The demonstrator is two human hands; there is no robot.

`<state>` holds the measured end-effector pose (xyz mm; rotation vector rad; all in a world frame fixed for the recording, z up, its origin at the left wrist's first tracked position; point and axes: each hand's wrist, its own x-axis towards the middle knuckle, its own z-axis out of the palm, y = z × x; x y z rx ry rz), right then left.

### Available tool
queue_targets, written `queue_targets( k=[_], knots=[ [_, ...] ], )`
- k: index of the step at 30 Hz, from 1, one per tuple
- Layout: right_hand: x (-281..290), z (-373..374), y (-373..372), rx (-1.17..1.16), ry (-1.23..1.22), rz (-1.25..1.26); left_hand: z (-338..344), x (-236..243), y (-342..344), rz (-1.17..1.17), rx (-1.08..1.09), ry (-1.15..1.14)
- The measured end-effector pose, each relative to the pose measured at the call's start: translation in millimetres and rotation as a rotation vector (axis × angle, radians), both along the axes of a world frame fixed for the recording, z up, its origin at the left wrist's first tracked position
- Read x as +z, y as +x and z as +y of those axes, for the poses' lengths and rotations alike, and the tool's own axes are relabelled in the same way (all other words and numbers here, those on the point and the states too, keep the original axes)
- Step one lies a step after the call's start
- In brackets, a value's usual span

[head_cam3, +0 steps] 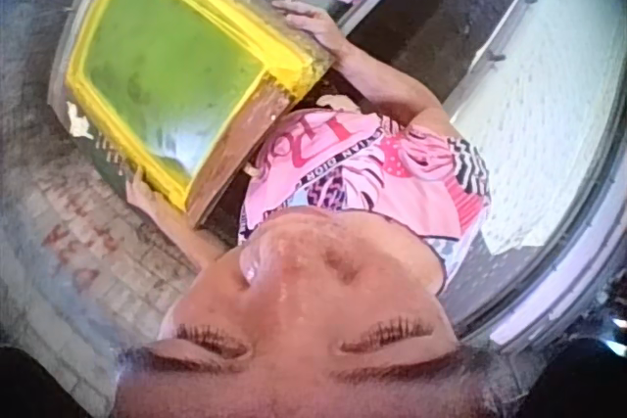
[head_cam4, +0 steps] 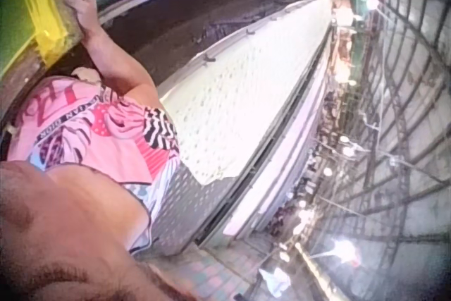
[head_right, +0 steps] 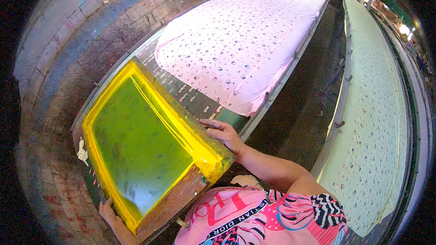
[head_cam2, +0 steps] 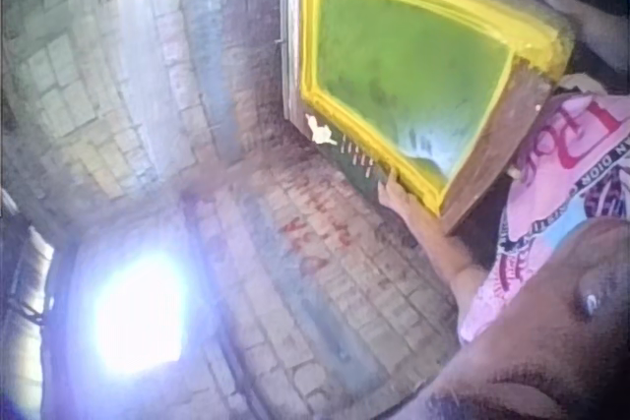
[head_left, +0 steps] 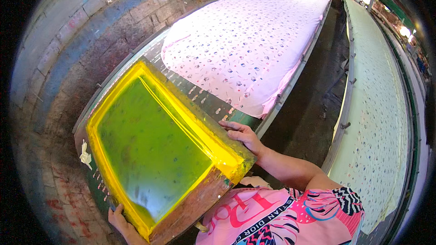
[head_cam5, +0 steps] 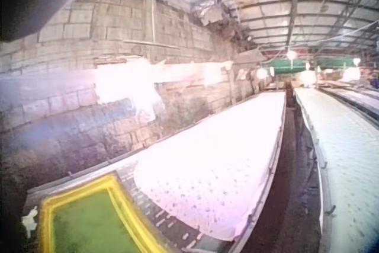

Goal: The person uses a yellow squeegee to press a screen printing frame onto a long piece of patterned fabric laid out on a conveyor table. They repeatedly lift and reposition the frame along the fabric, applying pressure to transfer the print.

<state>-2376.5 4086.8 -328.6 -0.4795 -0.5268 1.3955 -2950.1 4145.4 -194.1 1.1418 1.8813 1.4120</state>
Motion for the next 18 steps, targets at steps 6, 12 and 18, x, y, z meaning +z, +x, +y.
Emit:
queue_targets(
  k=[6,12,18],
  knots=[
    [2.4,18.7,34.7,-0.017,0.051,-0.125,25.0,9.4,50.2,0.012,0.088,0.054],
    [17.1,43.8,101.9,-0.124,0.103,-0.482,85.2,-33.0,100.7,-0.126,0.083,0.016],
    [31.0,81.0,196.9,-0.044,-0.035,-0.513,123.8,-35.5,174.7,-0.174,0.013,0.04]
  ],
)
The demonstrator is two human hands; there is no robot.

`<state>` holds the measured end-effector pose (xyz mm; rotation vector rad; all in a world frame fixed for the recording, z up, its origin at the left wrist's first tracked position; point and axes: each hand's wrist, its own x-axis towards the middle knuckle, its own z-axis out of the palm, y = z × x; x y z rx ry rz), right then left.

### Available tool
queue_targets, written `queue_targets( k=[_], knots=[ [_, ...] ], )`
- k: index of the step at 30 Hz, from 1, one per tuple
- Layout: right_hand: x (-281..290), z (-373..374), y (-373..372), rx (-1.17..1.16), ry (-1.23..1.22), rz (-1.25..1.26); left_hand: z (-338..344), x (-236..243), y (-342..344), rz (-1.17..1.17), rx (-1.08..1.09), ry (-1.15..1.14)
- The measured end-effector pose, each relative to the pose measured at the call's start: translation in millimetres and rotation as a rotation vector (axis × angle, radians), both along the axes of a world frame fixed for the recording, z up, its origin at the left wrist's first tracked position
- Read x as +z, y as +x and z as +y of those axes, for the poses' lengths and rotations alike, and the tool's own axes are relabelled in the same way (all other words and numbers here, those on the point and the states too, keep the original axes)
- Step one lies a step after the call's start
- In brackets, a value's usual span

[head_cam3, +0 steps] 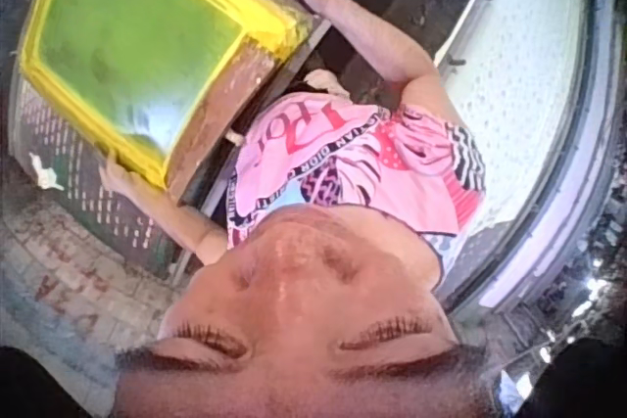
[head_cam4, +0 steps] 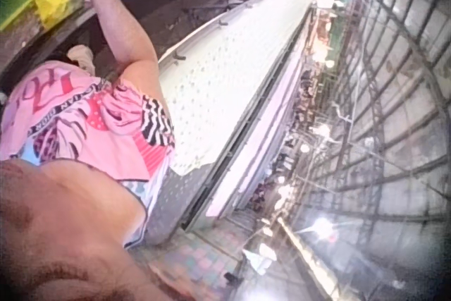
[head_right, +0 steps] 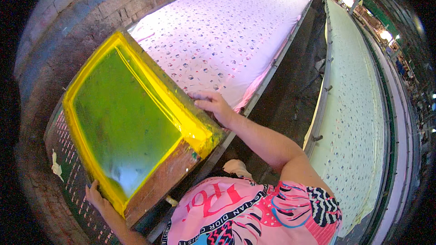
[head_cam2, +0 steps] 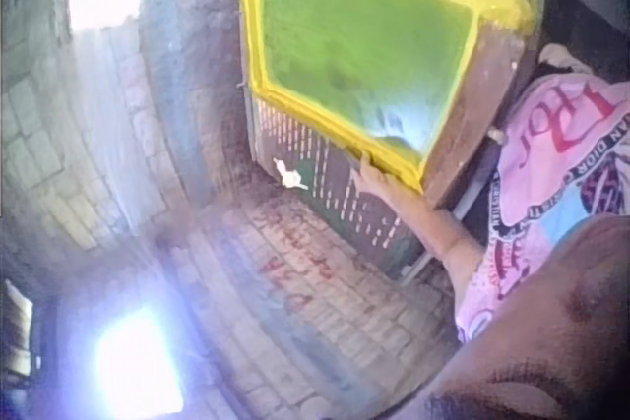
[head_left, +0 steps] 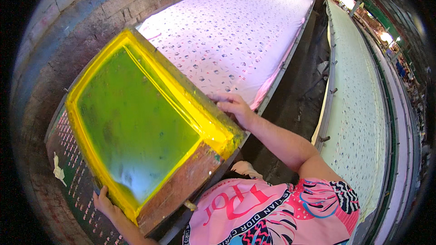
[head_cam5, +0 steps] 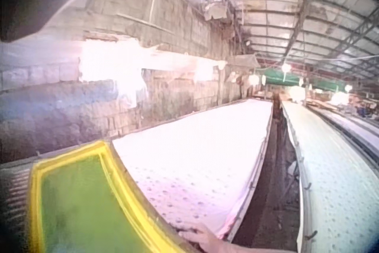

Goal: The person uses a yellow squeegee to press a screen printing frame onto a long piece of patterned fabric laid out on a conveyor table. They repeatedly lift and reposition the frame along the fabric, applying pressure to transfer the print.

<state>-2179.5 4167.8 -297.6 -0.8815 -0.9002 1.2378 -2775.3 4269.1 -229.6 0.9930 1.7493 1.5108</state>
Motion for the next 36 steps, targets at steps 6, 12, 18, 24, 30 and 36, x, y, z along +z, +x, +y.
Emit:
queue_targets(
  k=[6,12,18,24,30,36],
  knots=[
    [-31.1,66.4,115.1,0.062,-0.052,0.074,25.0,-30.4,113.9,-0.001,0.011,0.09],
    [-82.7,104.1,219.9,-0.047,-0.145,0.099,37.6,-84.4,244.0,0.045,0.051,0.104],
    [-135.6,116.4,291.0,-0.047,-0.156,0.161,33.8,-121.4,324.0,0.033,0.049,0.113],
    [-166.8,118.8,325.8,-0.076,-0.17,0.146,29.6,-133.8,362.8,-0.003,0.013,0.146],
    [-165.8,110.6,327.8,-0.087,-0.173,0.176,22.9,-136.0,379.2,0.047,0.064,0.1],
    [-179.7,114.0,333.7,-0.063,-0.157,0.084,24.6,-147.3,367.3,0.057,0.053,0.109]
  ],
)
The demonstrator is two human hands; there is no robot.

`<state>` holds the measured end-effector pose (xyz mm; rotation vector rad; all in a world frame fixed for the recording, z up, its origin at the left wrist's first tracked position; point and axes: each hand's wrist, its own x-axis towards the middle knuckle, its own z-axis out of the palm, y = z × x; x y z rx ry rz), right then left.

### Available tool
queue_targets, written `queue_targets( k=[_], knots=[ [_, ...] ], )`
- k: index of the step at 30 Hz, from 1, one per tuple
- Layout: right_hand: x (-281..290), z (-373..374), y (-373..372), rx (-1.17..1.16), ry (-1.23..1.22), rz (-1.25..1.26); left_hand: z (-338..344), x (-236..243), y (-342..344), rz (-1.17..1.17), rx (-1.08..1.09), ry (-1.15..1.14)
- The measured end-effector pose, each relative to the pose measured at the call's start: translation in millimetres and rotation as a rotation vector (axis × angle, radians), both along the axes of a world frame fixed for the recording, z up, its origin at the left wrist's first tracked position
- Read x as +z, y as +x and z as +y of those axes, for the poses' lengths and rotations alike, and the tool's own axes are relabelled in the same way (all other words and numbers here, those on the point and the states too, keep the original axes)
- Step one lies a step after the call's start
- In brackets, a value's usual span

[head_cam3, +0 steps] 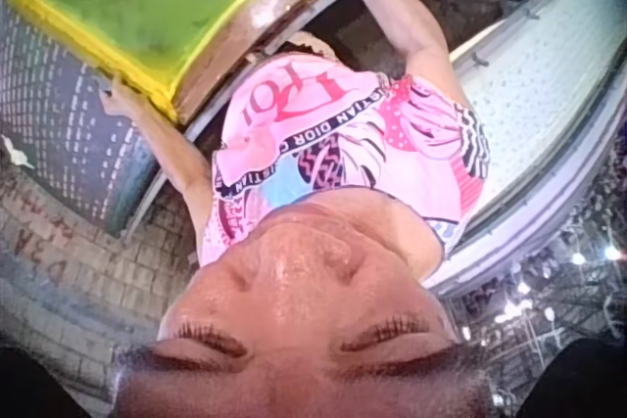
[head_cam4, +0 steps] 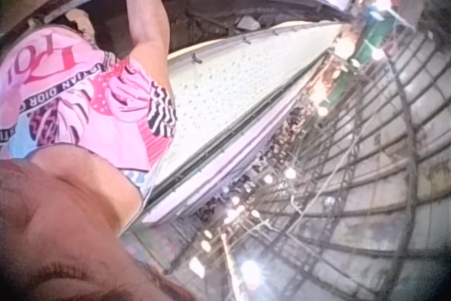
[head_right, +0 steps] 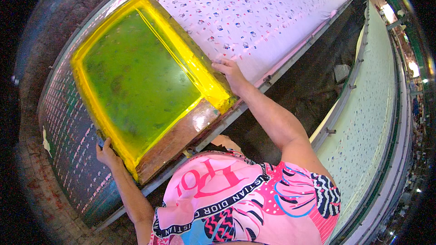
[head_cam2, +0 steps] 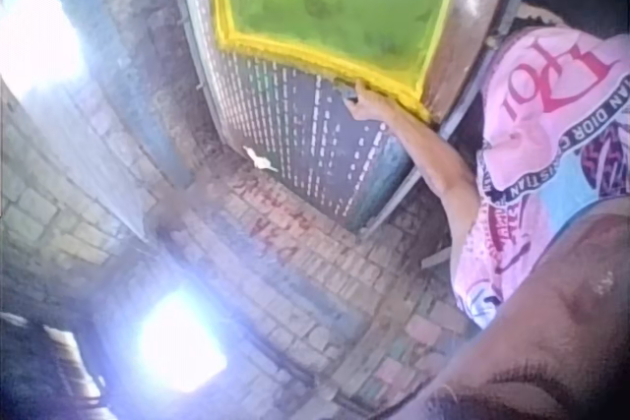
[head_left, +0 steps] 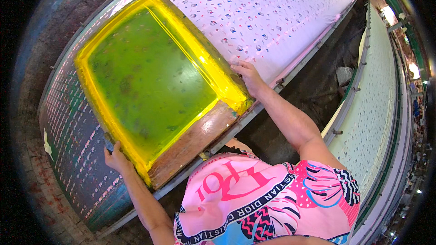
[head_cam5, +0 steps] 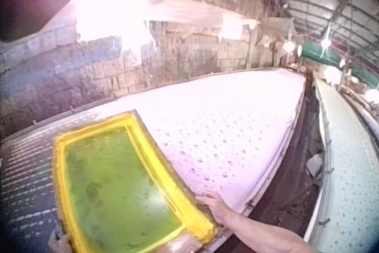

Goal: The person uses a yellow squeegee to press a screen printing frame onto a long piece of patterned fabric laid out on a conveyor table. They repeatedly lift and reposition the frame along the fabric, applying pressure to transfer the print.

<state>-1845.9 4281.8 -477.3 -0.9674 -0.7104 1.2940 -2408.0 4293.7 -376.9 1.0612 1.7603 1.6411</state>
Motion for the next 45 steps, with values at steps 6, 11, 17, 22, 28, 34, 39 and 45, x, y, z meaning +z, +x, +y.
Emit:
queue_targets(
  k=[6,11,17,22,28,34,39,45],
  knots=[
    [-2.6,1.7,-0.7,-0.005,0.005,-0.114,-10.5,-7.4,-2.5,0.017,0.0,-0.006],
    [-7.3,3.2,0.7,0.03,0.022,-0.06,-7.7,-7.7,0.6,-0.005,0.02,-0.022],
    [7.9,-4.2,-9.6,-0.021,0.057,-0.621,-2.3,-17.7,-6.3,0.092,-0.004,-0.015],
    [72.2,-54.5,-65.2,0.13,0.599,-1.391,6.9,-14.6,10.1,0.166,0.059,-0.138],
    [95.0,-98.4,-147.3,0.553,0.914,-1.488,1.8,-55.1,-29.8,0.213,0.043,-0.081],
    [114.0,-91.8,-181.4,0.461,0.788,-1.604,-1.3,-35.6,-7.0,0.214,0.077,-0.094],
    [128.6,-69.6,-230.3,0.739,0.546,-1.796,6.4,-37.3,-14.8,0.137,0.018,-0.021],
    [161.1,-81.5,-228.0,0.755,0.41,-1.743,41.4,-2.6,-61.2,0.35,-0.195,-0.36]
  ],
)
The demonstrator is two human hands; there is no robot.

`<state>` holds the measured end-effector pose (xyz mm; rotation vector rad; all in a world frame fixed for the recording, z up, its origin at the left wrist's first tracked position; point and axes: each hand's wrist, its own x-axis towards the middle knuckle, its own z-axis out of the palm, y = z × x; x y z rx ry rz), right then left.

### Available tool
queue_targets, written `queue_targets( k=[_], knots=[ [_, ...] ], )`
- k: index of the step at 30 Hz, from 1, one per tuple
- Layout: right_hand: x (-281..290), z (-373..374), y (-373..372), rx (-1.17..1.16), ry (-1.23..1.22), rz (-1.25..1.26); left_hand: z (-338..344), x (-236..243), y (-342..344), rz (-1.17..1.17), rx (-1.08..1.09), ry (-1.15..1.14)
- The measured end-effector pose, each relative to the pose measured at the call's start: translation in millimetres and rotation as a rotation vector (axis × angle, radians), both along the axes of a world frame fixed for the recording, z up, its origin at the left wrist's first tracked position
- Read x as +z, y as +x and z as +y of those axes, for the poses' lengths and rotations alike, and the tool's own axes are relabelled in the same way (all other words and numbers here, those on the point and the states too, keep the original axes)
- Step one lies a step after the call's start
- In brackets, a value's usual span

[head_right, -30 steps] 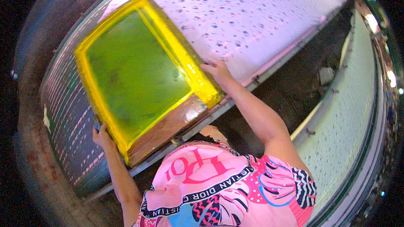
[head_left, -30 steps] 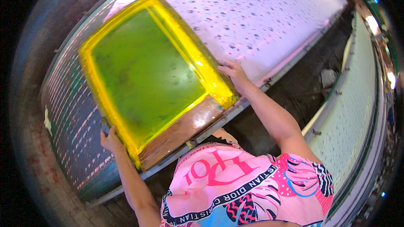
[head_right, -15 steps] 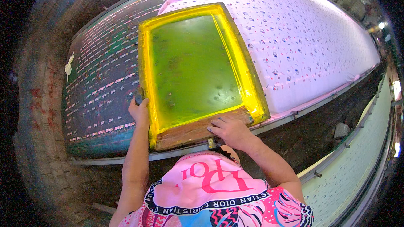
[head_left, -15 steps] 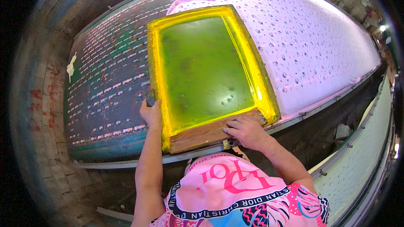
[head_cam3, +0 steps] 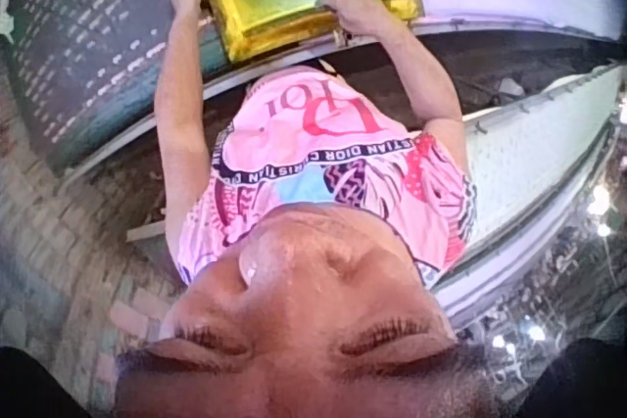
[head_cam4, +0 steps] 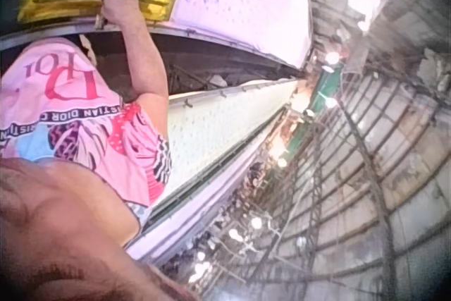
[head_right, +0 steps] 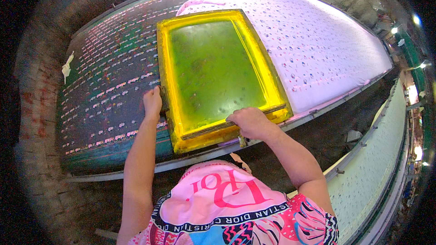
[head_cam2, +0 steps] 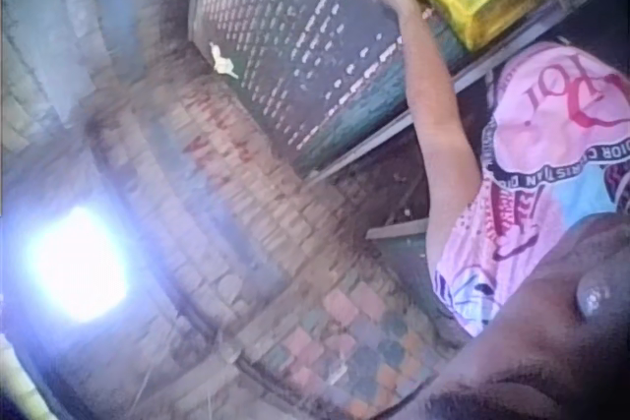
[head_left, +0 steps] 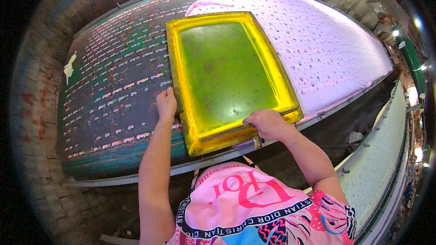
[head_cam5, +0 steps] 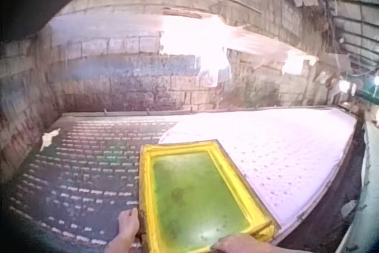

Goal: The person uses a yellow squeegee to press a screen printing frame onto a long piece of patterned fabric laid out on a conveyor table. They repeatedly lift and reposition the frame along the fabric, applying pressure to transfer the print.

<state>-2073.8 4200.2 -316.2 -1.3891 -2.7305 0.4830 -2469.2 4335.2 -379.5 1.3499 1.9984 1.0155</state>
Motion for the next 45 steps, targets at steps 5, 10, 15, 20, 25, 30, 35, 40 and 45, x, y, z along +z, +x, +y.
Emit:
queue_targets(
  k=[5,10,15,20,25,30,35,40,45],
  knots=[
    [-34.4,-31.2,5.9,-0.052,0.161,0.099,29.0,1.3,18.3,0.355,0.011,0.155],
    [-54.5,-30.4,-1.2,-0.037,0.377,0.217,24.8,-7.3,21.8,0.455,0.019,0.227],
    [-65.6,40.5,-8.1,-0.021,0.478,0.208,26.5,-5.3,21.5,0.59,-0.004,0.296],
    [-53.7,154.2,-29.2,-0.001,0.482,0.259,20.7,0.1,17.7,0.636,0.045,0.253],
    [-46.2,283.4,-38.7,-0.014,0.487,0.188,19.6,6.1,25.5,0.617,0.084,0.241],
    [-30.3,396.1,-48.9,-0.032,0.465,0.135,17.2,7.4,31.5,0.659,0.125,0.257],
    [-28.0,491.6,-47.0,-0.044,0.546,0.113,20.9,9.4,37.0,0.683,0.141,0.255],
    [-10.9,537.5,-56.3,-0.1,0.465,0.068,20.0,12.2,37.0,0.682,0.146,0.197],
    [-11.8,557.1,-40.7,-0.111,0.526,0.104,17.0,14.5,38.6,0.662,0.161,0.174]
  ],
)
